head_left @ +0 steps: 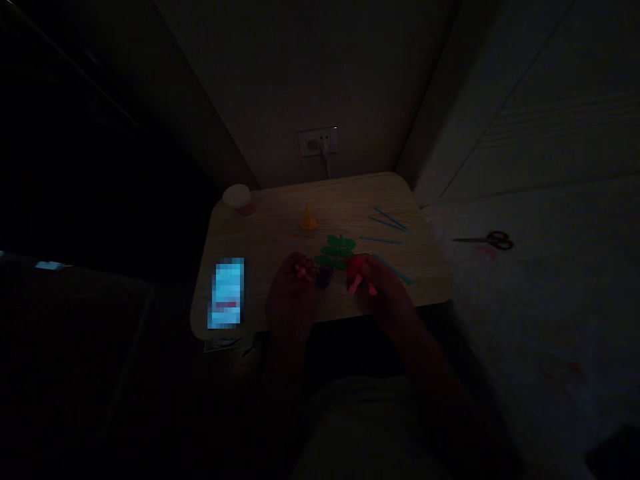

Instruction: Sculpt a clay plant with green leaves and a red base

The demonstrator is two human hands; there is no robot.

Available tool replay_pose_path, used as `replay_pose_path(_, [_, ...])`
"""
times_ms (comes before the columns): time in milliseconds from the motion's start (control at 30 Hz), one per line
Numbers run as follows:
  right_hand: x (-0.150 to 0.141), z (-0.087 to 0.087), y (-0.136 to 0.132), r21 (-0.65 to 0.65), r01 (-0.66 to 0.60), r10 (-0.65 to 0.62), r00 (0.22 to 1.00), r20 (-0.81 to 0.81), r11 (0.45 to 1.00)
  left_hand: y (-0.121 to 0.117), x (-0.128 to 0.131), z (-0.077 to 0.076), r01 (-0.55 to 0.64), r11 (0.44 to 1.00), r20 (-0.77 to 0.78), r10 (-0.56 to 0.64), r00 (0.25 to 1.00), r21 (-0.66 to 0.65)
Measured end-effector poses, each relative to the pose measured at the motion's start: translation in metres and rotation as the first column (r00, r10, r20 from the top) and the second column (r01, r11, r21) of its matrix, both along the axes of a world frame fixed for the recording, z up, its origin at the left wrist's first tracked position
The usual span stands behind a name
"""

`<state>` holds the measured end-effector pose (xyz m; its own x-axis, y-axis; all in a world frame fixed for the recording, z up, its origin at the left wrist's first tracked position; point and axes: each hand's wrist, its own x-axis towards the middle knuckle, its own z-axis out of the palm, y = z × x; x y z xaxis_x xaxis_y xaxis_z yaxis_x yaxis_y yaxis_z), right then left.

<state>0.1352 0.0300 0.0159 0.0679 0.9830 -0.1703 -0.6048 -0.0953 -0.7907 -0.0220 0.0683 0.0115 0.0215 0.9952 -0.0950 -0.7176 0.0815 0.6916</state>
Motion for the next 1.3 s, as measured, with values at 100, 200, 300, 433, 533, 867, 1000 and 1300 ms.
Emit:
replay_pose_path(100, [0.000,0.001,0.000,-0.003,0.001,-0.001,1.000,0.004,1.000,0.000,0.001,-0.005,-0.040,0.999,-0.020,0.040,0.999,0.026])
replay_pose_path(200, [0.000,0.000,0.000,0.004,0.000,0.000,1.000,0.022,1.000,-0.002,0.003,-0.009,-0.077,0.997,-0.078,0.076,0.994,-0.005])
replay_pose_path(300, [0.000,0.000,0.000,0.019,0.001,-0.002,0.999,0.045,1.000,-0.006,0.007,-0.007,-0.080,0.997,-0.127,0.077,0.989,-0.022])
replay_pose_path(433, [0.001,-0.002,0.000,0.024,0.001,-0.002,0.999,0.049,1.000,-0.010,0.009,0.001,-0.053,0.998,-0.165,0.050,0.985,-0.015])
replay_pose_path(533, [0.000,-0.002,0.000,0.011,0.001,-0.001,1.000,0.028,1.000,-0.010,0.009,0.005,-0.077,0.997,-0.221,0.069,0.973,-0.027])
replay_pose_path(867, [0.000,0.001,0.001,-0.001,0.005,-0.005,1.000,0.024,1.000,-0.016,0.007,0.017,-0.097,0.994,-0.356,0.071,0.932,-0.056])
replay_pose_path(1000, [0.000,-0.001,0.001,-0.003,-0.003,0.003,0.999,0.044,1.000,-0.013,0.006,0.014,-0.121,0.992,-0.329,0.107,0.938,-0.021])
replay_pose_path(1300, [-0.001,-0.005,0.002,0.047,0.056,-0.060,0.995,0.083,0.997,-0.012,0.008,0.007,-0.031,0.999,-0.389,0.033,0.920,0.013])
